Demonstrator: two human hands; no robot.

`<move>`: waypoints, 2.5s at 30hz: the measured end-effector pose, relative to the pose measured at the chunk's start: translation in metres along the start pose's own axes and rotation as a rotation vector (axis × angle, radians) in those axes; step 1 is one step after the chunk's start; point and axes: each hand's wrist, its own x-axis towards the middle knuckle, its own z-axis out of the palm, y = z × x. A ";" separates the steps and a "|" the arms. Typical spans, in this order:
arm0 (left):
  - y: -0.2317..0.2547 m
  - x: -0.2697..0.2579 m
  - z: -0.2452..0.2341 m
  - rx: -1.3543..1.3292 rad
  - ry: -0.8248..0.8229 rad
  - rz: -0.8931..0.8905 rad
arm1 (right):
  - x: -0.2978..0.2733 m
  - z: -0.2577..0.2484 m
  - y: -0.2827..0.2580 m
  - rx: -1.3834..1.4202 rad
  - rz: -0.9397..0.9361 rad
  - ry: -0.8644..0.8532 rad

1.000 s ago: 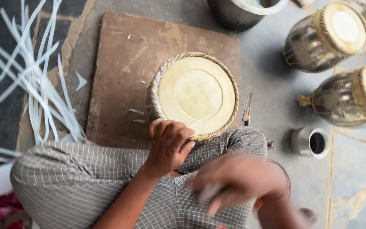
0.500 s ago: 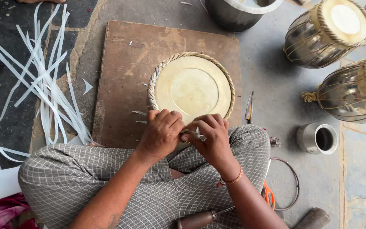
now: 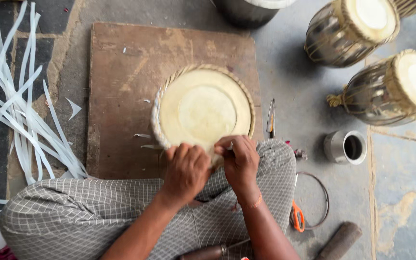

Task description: The person sits on the floor and uses a tool to weave white strips into the rim of a drum. They repeatedly pull the strips through the existing rope structure to secure the drumhead.

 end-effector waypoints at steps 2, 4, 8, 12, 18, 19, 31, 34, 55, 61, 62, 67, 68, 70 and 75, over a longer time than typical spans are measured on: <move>0.005 -0.013 0.002 -0.003 0.012 -0.023 | -0.007 -0.002 -0.001 0.026 0.037 -0.011; 0.008 -0.029 0.000 -0.011 -0.010 -0.059 | -0.015 -0.001 0.005 -0.022 0.092 -0.028; 0.016 -0.031 -0.015 -0.048 0.027 -0.103 | -0.004 -0.024 0.004 0.460 0.507 -0.032; 0.016 -0.033 -0.030 -0.109 0.037 -0.138 | -0.003 -0.094 -0.012 0.863 0.484 0.076; 0.016 -0.034 -0.030 -0.129 0.009 -0.087 | -0.059 -0.131 -0.038 0.698 0.287 -0.463; 0.014 -0.031 -0.033 -0.106 0.016 -0.063 | -0.063 -0.119 -0.039 0.646 0.201 -0.610; 0.013 -0.022 -0.053 -0.107 -0.047 -0.068 | -0.095 -0.060 -0.053 0.443 -0.136 -1.283; 0.012 -0.020 -0.057 -0.214 -0.133 -0.118 | -0.042 -0.095 -0.048 0.685 0.301 -1.310; 0.011 -0.028 -0.055 -0.240 -0.189 -0.143 | 0.055 -0.028 -0.057 0.836 0.339 0.108; 0.012 -0.027 -0.053 -0.256 -0.170 -0.168 | 0.053 -0.023 -0.061 0.834 0.326 0.115; 0.012 -0.027 -0.053 -0.254 -0.168 -0.168 | 0.053 -0.022 -0.063 0.831 0.324 0.116; 0.012 -0.027 -0.053 -0.254 -0.177 -0.166 | 0.060 -0.015 -0.075 0.798 0.315 0.132; 0.012 -0.027 -0.053 -0.250 -0.180 -0.162 | 0.063 -0.013 -0.078 0.785 0.318 0.139; 0.012 -0.027 -0.054 -0.241 -0.186 -0.154 | 0.068 -0.009 -0.082 0.759 0.328 0.144; 0.010 -0.031 -0.054 -0.252 -0.146 -0.145 | 0.067 -0.010 -0.099 0.566 0.355 0.086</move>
